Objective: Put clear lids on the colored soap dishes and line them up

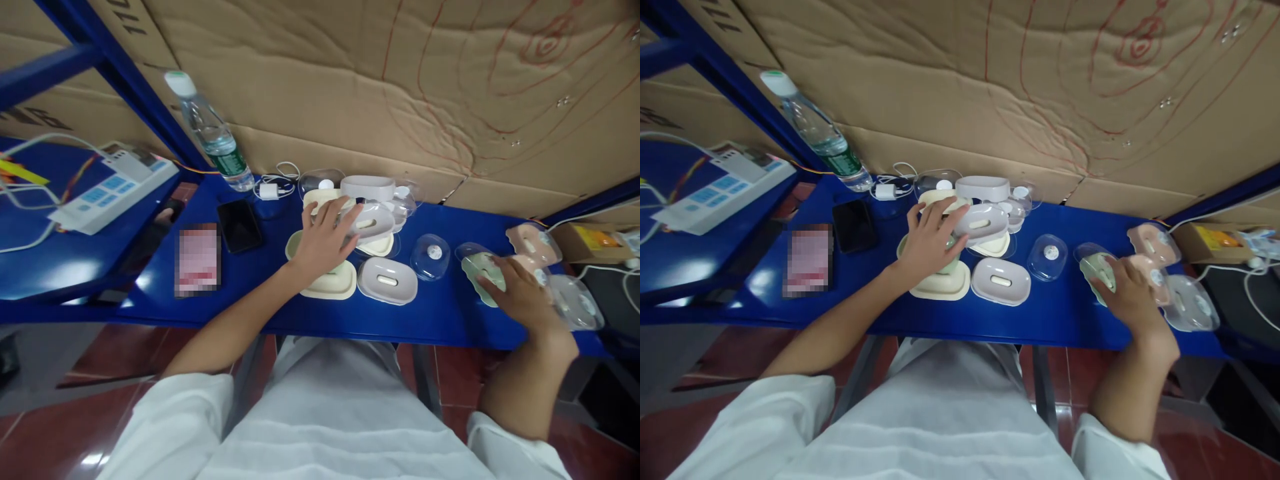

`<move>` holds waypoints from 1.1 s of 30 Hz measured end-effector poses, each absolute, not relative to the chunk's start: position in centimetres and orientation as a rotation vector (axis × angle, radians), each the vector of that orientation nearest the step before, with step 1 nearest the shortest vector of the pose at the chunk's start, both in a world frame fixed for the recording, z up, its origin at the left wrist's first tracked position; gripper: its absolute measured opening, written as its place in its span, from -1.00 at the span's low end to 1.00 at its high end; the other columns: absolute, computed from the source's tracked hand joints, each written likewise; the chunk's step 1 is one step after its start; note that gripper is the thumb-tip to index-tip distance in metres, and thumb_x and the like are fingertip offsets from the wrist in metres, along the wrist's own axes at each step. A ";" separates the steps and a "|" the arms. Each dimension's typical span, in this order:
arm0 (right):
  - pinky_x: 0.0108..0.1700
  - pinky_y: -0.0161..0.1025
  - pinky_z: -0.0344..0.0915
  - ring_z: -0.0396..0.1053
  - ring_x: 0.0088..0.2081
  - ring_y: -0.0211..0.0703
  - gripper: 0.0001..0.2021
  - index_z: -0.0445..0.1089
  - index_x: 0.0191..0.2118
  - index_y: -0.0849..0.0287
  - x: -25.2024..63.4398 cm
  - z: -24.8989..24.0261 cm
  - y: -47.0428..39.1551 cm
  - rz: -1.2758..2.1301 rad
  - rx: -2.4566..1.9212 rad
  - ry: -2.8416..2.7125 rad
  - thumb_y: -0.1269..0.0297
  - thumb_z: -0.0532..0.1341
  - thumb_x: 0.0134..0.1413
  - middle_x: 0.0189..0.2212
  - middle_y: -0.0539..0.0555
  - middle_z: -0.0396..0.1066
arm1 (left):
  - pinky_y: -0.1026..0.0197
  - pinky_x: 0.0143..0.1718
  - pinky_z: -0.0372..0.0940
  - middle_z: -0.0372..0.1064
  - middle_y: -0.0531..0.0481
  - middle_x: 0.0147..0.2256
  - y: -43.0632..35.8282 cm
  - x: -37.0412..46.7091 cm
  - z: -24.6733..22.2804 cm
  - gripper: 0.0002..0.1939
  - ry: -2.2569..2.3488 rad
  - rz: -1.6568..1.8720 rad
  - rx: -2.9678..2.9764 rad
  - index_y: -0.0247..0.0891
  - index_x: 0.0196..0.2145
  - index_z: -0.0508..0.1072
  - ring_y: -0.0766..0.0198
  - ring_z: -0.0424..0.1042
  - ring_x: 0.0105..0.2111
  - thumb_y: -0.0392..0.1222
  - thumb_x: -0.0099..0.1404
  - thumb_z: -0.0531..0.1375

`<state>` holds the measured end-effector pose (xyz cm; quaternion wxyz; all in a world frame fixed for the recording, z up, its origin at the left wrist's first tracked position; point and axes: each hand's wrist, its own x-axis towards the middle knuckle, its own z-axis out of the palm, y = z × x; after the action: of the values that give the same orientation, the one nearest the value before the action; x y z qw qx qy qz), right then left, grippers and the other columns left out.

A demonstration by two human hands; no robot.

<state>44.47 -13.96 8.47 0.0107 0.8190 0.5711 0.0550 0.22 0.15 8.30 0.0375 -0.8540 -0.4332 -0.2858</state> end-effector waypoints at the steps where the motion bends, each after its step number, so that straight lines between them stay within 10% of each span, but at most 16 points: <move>1: 0.35 0.41 0.24 0.24 0.44 0.46 -0.30 0.21 0.48 -0.06 45.0 7.3 -15.4 0.209 2.632 1.733 -0.21 0.15 0.36 0.46 0.33 0.24 | -0.31 0.44 -0.02 0.27 -0.32 0.42 0.2 0.2 8.2 -0.45 -1.346 -0.872 -2.616 -0.16 0.44 0.31 -0.19 0.33 0.36 -0.01 0.59 0.09; 6: 0.30 0.54 0.24 0.14 0.48 0.54 -0.09 -0.10 0.59 0.02 42.7 3.4 -18.9 0.251 2.853 1.772 -0.26 0.18 0.31 0.43 0.47 0.24 | -0.31 0.41 0.03 0.31 -0.35 0.39 0.7 0.2 7.9 -0.47 -1.377 -0.890 -2.613 -0.22 0.40 0.35 -0.19 0.35 0.34 -0.02 0.58 0.09; 16: 0.15 0.22 0.46 0.58 0.08 0.34 -0.33 0.25 0.46 0.18 40.2 3.2 -17.5 0.288 2.942 2.087 -0.13 0.11 0.44 0.09 0.34 0.61 | -0.28 0.40 0.05 0.37 -0.30 0.35 0.8 0.4 7.3 -0.53 -1.310 -0.913 -2.697 -0.18 0.36 0.40 -0.14 0.38 0.32 -0.10 0.58 0.07; 24: 0.16 0.33 0.36 0.45 0.23 0.40 -0.38 0.08 0.54 0.18 37.0 4.6 -13.9 0.217 2.678 2.128 0.03 -0.06 0.54 0.20 0.36 0.55 | -0.26 0.38 0.07 0.45 -0.26 0.29 1.0 0.3 7.0 -0.58 -1.288 -0.930 -2.725 -0.14 0.30 0.45 -0.10 0.43 0.27 -0.12 0.58 0.08; 33: -0.01 0.09 0.42 0.58 -0.10 0.21 -0.40 0.22 0.49 0.19 36.7 7.5 -9.4 0.329 2.807 2.234 0.04 -0.09 0.54 -0.04 0.33 0.63 | -0.27 0.39 0.08 0.45 -0.29 0.27 1.1 0.2 7.2 -0.59 -1.269 -0.949 -2.725 -0.18 0.27 0.47 -0.12 0.44 0.27 -0.13 0.57 0.09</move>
<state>36.73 -9.41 7.47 -0.2283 0.7586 0.6037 0.0888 0.19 1.07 7.23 -0.0053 -0.8646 -0.4024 -0.3009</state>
